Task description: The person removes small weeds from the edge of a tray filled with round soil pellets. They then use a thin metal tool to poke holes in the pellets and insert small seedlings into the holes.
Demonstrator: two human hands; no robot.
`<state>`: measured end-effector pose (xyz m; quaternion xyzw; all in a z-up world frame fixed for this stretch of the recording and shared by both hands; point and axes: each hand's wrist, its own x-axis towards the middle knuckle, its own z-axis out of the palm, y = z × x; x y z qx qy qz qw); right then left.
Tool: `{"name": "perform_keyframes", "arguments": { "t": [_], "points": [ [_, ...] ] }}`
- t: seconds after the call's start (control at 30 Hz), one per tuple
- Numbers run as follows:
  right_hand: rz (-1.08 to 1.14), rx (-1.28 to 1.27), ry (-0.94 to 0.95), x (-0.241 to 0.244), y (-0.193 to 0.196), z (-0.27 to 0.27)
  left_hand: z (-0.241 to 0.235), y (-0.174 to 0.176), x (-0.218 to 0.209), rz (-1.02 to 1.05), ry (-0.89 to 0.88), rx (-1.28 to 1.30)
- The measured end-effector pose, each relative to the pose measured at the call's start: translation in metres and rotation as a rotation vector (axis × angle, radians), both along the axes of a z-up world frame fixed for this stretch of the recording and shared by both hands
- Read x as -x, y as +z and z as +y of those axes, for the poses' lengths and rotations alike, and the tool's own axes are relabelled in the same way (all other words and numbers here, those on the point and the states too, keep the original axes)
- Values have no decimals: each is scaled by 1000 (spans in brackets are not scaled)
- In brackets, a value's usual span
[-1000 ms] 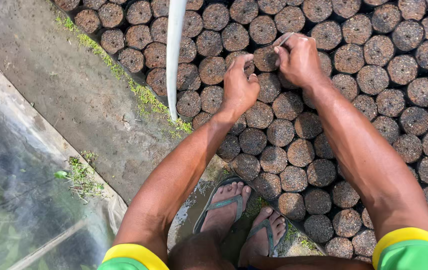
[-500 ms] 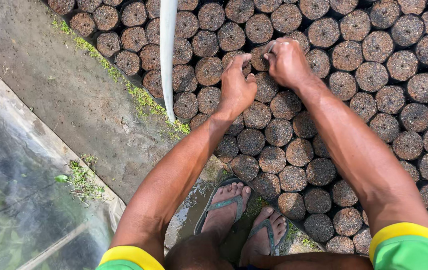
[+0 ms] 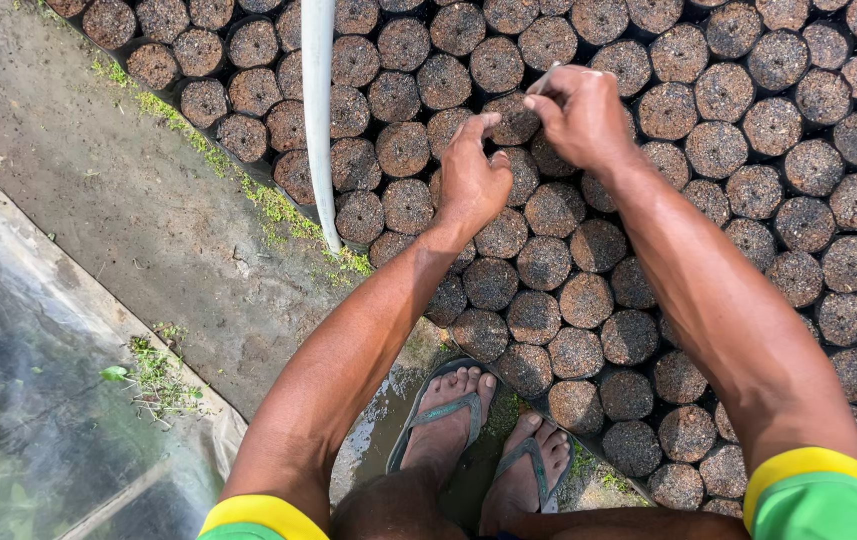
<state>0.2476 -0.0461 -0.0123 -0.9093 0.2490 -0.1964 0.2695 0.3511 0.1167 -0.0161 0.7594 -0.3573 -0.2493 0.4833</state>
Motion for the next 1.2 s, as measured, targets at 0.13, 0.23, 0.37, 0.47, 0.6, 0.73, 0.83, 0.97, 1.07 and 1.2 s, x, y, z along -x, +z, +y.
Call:
{"name": "perform_keyframes", "arguments": {
  "t": [0.13,0.23,0.37,0.47,0.6,0.73,0.83,0.97,1.07,1.2],
  "points": [
    [149,-128,-94,35,10,-3,-6,-3,10,32,-61,8],
    [138,-66,-30,53,8,-1,-12,-6,20,13,-78,3],
    [142,-5,9,59,0,1,-18,-8,28,2,-110,40],
    [118,121,52,57,-4,2,-16,-8,31,-29,-133,43],
    [62,142,111,60,-8,6,-16,-8,31,-17,-125,54],
    [58,167,119,59,-12,9,-16,-7,30,-8,-122,60],
    [65,160,86,55,-12,9,-15,-6,31,-21,-111,45],
    [-13,94,47,61,-4,7,-17,-6,33,-15,-144,58],
    [144,-39,-91,76,8,4,-19,-6,37,6,-168,69],
    [113,9,-97,114,25,6,-24,-7,52,-17,-185,89]
  ]
}}
